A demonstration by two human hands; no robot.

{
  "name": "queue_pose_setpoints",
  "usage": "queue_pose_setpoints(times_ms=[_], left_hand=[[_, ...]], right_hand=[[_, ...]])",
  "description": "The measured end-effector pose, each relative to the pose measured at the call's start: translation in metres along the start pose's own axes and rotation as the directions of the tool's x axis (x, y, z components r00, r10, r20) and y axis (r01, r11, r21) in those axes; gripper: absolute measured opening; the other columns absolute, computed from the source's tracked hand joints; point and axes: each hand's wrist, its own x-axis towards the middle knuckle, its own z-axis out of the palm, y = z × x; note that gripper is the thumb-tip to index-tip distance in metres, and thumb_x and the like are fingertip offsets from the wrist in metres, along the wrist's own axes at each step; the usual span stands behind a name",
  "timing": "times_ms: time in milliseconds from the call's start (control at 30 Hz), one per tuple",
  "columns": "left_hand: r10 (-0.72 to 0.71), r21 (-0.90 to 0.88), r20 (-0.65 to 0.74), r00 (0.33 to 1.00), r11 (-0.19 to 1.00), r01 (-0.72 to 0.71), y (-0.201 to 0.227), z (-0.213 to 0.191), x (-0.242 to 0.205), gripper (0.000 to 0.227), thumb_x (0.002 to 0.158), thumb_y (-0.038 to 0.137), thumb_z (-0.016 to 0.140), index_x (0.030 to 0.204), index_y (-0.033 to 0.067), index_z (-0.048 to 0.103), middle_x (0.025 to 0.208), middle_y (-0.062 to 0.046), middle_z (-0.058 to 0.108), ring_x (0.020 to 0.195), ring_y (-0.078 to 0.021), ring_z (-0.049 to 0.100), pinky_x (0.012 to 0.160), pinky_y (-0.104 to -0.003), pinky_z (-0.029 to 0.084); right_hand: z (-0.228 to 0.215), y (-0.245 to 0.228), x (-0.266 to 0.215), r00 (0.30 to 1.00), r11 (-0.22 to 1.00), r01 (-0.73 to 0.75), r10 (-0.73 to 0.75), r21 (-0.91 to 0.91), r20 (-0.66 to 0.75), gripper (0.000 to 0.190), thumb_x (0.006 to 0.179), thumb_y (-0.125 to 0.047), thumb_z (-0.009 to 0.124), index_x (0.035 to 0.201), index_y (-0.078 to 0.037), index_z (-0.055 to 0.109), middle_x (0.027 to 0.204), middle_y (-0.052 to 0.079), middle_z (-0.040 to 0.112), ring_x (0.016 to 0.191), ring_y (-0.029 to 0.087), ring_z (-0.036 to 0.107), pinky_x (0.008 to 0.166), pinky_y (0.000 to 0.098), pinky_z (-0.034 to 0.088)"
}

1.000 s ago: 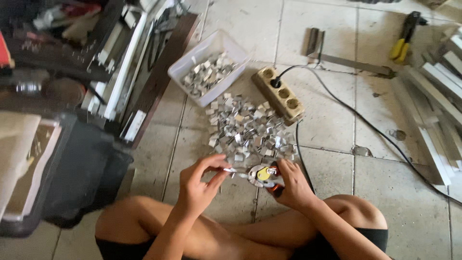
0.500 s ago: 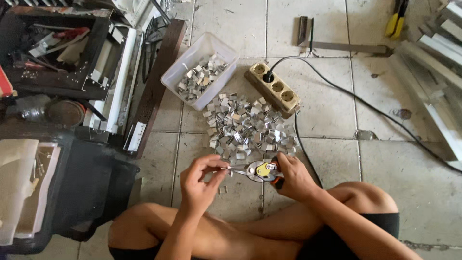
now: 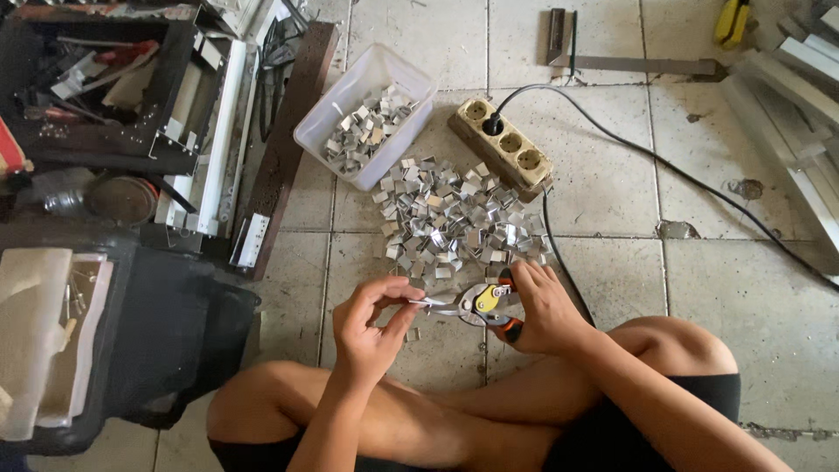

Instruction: The person sits on the floor and uses pliers to cut small metal pieces one by one. They pick up each piece, cut it, and place it into a plastic container. The process is repetitive and continues throughout the video.

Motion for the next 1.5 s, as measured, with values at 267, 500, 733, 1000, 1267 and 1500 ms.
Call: queue_pose_setpoints(times_ms=[267, 500, 733, 1000, 1267, 1500], left_hand=[[-0.052, -0.015, -0.006, 0.999, 0.999, 0.052, -0.003, 0.0, -0.002, 0.033, 0.077, -0.013, 0.078, 0.107, -0.007, 0.067, 0.083, -0.017, 0.076, 0.076, -0.0264, 0.078, 0.069, -0.035, 0.066], [-0.021, 0.187, -0.166, 0.986, 0.981, 0.053, -0.017, -0.014, 0.016, 0.014, 0.083, -0.007, 0.078, 0.09, 0.0035, 0.074, 0.077, -0.01, 0.073, 0.069, -0.0216, 0.07, 0.067, -0.035, 0.058], [0.189, 0.396, -0.081, 0.979, 0.907, -0.143, -0.063, 0.0, 0.139, 0.009, 0.093, -0.005, 0.07, 0.093, 0.0037, 0.068, 0.085, -0.01, 0.07, 0.075, -0.0217, 0.065, 0.066, -0.031, 0.049], [-0.283, 0.878, -0.241, 0.928, 0.344, 0.333, -0.178, -0.008, 0.178, 0.064, 0.088, 0.029, 0.088, 0.138, 0.0159, 0.05, 0.14, -0.005, 0.062, 0.13, -0.0303, 0.055, 0.108, -0.05, 0.043], [-0.297, 0.75, 0.374, 0.879, 0.654, -0.098, -0.114, 0.011, 0.009, 0.013, 0.086, 0.004, 0.073, 0.095, 0.0055, 0.065, 0.082, -0.012, 0.064, 0.078, -0.0316, 0.065, 0.071, -0.042, 0.051], [-0.579, 0.771, 0.627, 0.521, 0.557, -0.309, -0.122, 0.005, -0.025, 0.035, 0.08, 0.018, 0.079, 0.113, 0.016, 0.069, 0.101, -0.003, 0.061, 0.104, -0.0224, 0.059, 0.092, -0.042, 0.048]], right_hand=[[0.008, 0.013, -0.001, 0.998, 0.998, -0.068, 0.068, -0.012, -0.015, 0.049, 0.051, -0.024, 0.083, 0.084, -0.013, 0.049, 0.068, 0.008, 0.055, 0.068, 0.035, 0.061, 0.065, 0.0414, 0.047], [-0.013, 0.026, 0.01, 0.993, 0.943, -0.096, 0.07, -0.317, -0.095, 0.043, 0.05, -0.02, 0.08, 0.086, -0.016, 0.058, 0.071, 0.003, 0.062, 0.067, 0.029, 0.067, 0.064, 0.0422, 0.052], [-0.024, 0.046, 0.008, 0.854, 0.794, -0.433, 0.513, -0.427, 0.088, 0.058, 0.061, -0.041, 0.08, 0.106, -0.011, 0.06, 0.095, 0.011, 0.067, 0.097, 0.037, 0.068, 0.086, 0.051, 0.049], [-0.022, 0.039, 0.023, 0.691, 0.756, -0.476, 0.637, -0.449, 0.34, 0.058, 0.075, -0.055, 0.068, 0.112, -0.012, 0.055, 0.11, 0.011, 0.066, 0.106, 0.034, 0.06, 0.093, 0.047, 0.041], [-0.023, 0.035, 0.022, 0.729, 0.772, -0.503, 0.621, -0.388, 0.29, 0.052, 0.06, -0.043, 0.071, 0.1, -0.014, 0.055, 0.098, 0.006, 0.062, 0.108, 0.031, 0.063, 0.096, 0.0469, 0.045], [-0.031, 0.024, 0.024, 0.695, 0.768, -0.485, 0.629, -0.419, 0.347, 0.042, 0.071, -0.04, 0.062, 0.101, -0.013, 0.052, 0.102, 0.008, 0.062, 0.112, 0.032, 0.062, 0.096, 0.047, 0.045]])
